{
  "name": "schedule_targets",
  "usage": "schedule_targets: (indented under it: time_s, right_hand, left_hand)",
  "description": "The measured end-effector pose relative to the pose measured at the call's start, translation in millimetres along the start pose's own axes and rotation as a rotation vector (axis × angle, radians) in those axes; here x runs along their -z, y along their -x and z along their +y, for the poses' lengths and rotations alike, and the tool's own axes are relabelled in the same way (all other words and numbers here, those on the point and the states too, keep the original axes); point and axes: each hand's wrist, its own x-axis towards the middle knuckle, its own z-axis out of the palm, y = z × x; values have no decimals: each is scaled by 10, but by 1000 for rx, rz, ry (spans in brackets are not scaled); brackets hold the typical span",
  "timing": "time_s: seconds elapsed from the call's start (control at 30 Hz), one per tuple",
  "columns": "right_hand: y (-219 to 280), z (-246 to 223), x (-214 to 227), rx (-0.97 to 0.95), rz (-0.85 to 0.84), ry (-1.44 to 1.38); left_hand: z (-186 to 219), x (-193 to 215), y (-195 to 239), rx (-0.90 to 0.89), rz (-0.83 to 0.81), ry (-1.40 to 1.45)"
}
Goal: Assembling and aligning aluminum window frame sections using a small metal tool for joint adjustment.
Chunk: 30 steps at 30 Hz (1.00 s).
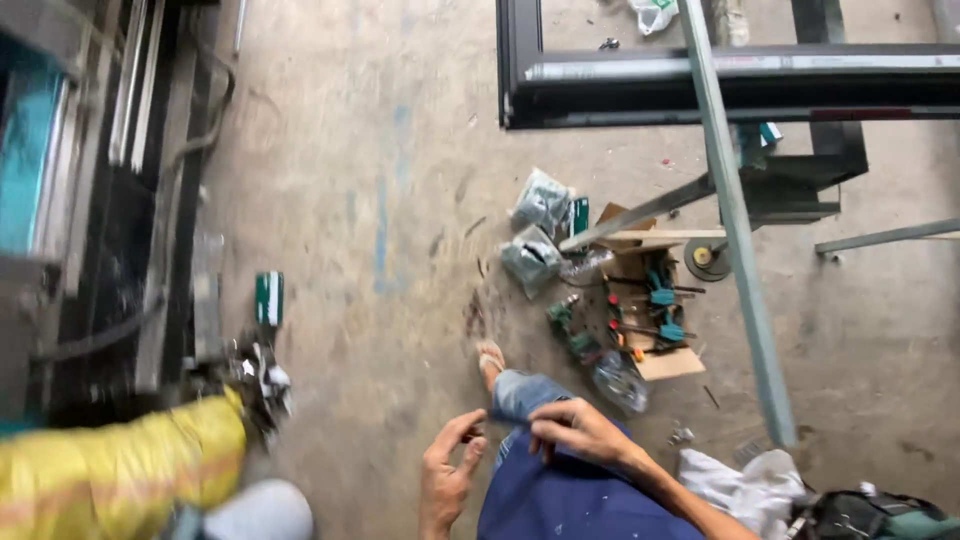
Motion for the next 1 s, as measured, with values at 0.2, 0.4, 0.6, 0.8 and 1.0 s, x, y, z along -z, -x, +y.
schedule_targets:
  time_s: [0.2, 0.4, 0.6, 0.8, 1.0]
  right_hand:
    - [-1273, -891, 495, 226, 338, -92]
    - [-2319, -1552, 910, 287, 684, -273]
    - [-3399, -1949, 1062, 485, 979, -304]
    - [-3871, -2488, 1008, 536, 1330, -370]
    - [-3999, -2613, 1438, 567, 1742, -298]
  left_hand:
    - [-404, 1043, -907, 281, 436, 104]
    - [-852, 2188, -1945, 546, 659, 81]
    - [-1142, 3342, -4038, 258, 445, 112]
    - [831, 3563, -6649, -86, -90, -281]
    - [2067, 2350, -8107, -451, -494, -267]
